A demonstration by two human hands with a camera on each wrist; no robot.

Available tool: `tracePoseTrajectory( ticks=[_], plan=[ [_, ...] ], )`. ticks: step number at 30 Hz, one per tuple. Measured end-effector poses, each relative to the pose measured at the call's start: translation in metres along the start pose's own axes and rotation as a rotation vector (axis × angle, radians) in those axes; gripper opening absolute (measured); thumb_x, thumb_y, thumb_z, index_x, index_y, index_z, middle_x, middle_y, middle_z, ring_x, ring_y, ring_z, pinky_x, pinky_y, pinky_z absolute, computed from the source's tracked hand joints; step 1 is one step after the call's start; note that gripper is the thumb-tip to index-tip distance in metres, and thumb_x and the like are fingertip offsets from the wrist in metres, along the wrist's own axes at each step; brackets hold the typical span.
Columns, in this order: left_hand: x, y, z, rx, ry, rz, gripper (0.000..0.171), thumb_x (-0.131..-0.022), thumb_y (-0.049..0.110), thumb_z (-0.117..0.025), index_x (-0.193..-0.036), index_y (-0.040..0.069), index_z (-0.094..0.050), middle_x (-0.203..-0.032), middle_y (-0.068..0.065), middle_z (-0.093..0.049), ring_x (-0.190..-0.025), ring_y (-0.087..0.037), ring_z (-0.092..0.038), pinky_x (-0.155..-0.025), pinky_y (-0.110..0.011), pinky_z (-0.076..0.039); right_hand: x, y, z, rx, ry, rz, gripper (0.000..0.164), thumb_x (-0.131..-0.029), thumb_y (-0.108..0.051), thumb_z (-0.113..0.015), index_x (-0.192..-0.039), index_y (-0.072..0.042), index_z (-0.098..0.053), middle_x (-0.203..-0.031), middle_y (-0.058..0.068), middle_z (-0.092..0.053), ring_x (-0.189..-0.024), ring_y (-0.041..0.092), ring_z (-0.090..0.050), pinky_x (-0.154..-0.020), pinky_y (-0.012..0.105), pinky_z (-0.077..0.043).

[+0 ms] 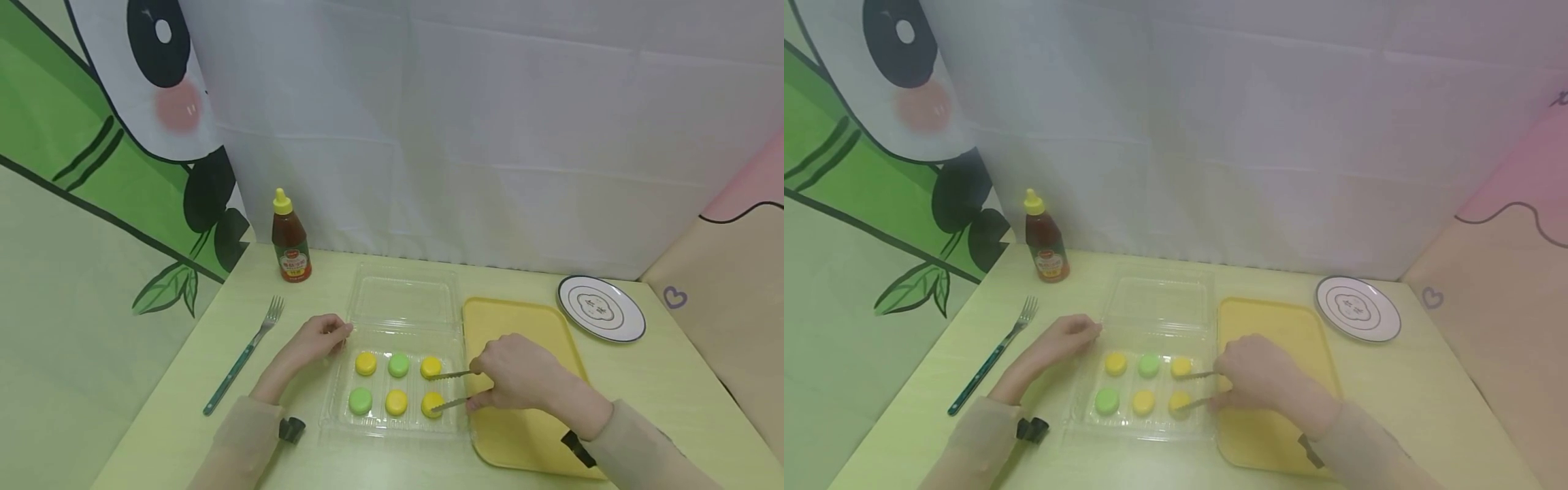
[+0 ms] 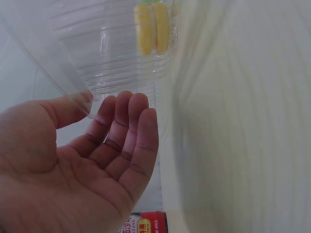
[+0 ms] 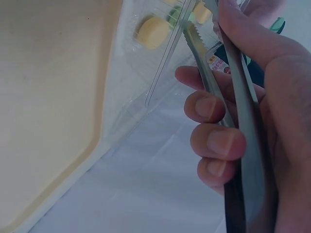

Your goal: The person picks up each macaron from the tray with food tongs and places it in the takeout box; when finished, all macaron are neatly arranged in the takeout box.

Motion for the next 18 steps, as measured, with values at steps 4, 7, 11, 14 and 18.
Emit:
tracePoseTrajectory(
  ticks=[4, 7, 11, 14, 18],
  plan=[
    [0.0, 0.0, 0.0, 0.003, -0.001, -0.002, 0.028, -0.103, 0.026, -0.057, -0.093, 0.0, -0.063, -0.074, -0.005, -0.057, -0.069, -0.019, -0.052, -0.064, -0.031, -0.042, 0.001, 0.001, 0.006, -0.005, 0.003, -0.009, 0.044, -0.075, -0.063, -0.076, -0.07, -0.021, -0.065, -0.065, -0.012, -0.062, -0.052, 0.006, -0.05, -0.055, 0.031, -0.047],
    [0.001, 0.001, -0.001, 0.006, -0.003, -0.004, 0.029, -0.103, 0.026, -0.057, -0.093, 0.0, -0.063, -0.074, -0.004, -0.056, -0.068, -0.019, -0.051, -0.064, -0.032, -0.042, 0.002, 0.003, 0.009, -0.014, 0.011, -0.02, 0.043, -0.074, -0.063, -0.076, -0.072, -0.021, -0.067, -0.07, -0.011, -0.065, -0.056, 0.008, -0.056, -0.056, 0.031, -0.048],
    [0.0, 0.001, -0.001, 0.011, -0.002, -0.002, 0.029, -0.102, 0.026, -0.057, -0.093, 0.0, -0.063, -0.074, -0.005, -0.056, -0.069, -0.019, -0.051, -0.064, -0.032, -0.042, 0.005, 0.009, 0.013, -0.038, 0.011, -0.044, 0.044, -0.073, -0.065, -0.076, -0.073, -0.022, -0.066, -0.069, -0.013, -0.063, -0.056, 0.005, -0.054, -0.056, 0.03, -0.047],
    [0.0, 0.0, 0.0, 0.01, 0.0, 0.0, 0.028, -0.103, 0.026, -0.057, -0.093, 0.0, -0.063, -0.074, -0.005, -0.056, -0.069, -0.019, -0.051, -0.064, -0.032, -0.042, 0.007, 0.012, 0.015, -0.051, 0.026, -0.04, 0.044, -0.073, -0.066, -0.075, -0.074, -0.023, -0.066, -0.072, -0.011, -0.066, -0.059, 0.007, -0.059, -0.057, 0.032, -0.049],
    [0.0, 0.0, 0.0, 0.005, 0.002, -0.003, 0.028, -0.103, 0.025, -0.057, -0.092, 0.0, -0.062, -0.074, -0.005, -0.056, -0.069, -0.019, -0.051, -0.063, -0.032, -0.042, 0.01, 0.015, 0.022, -0.05, 0.063, -0.029, 0.041, -0.074, -0.063, -0.077, -0.078, -0.023, -0.068, -0.077, -0.01, -0.07, -0.064, 0.008, -0.063, -0.06, 0.032, -0.051]
  ],
)
Point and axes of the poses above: each hand's wrist, its own x-axis away from the middle knuckle, its own z-axis out of the back of the hand, y = z × x, the point moved 8 cm from there along -x, towards the middle knuckle
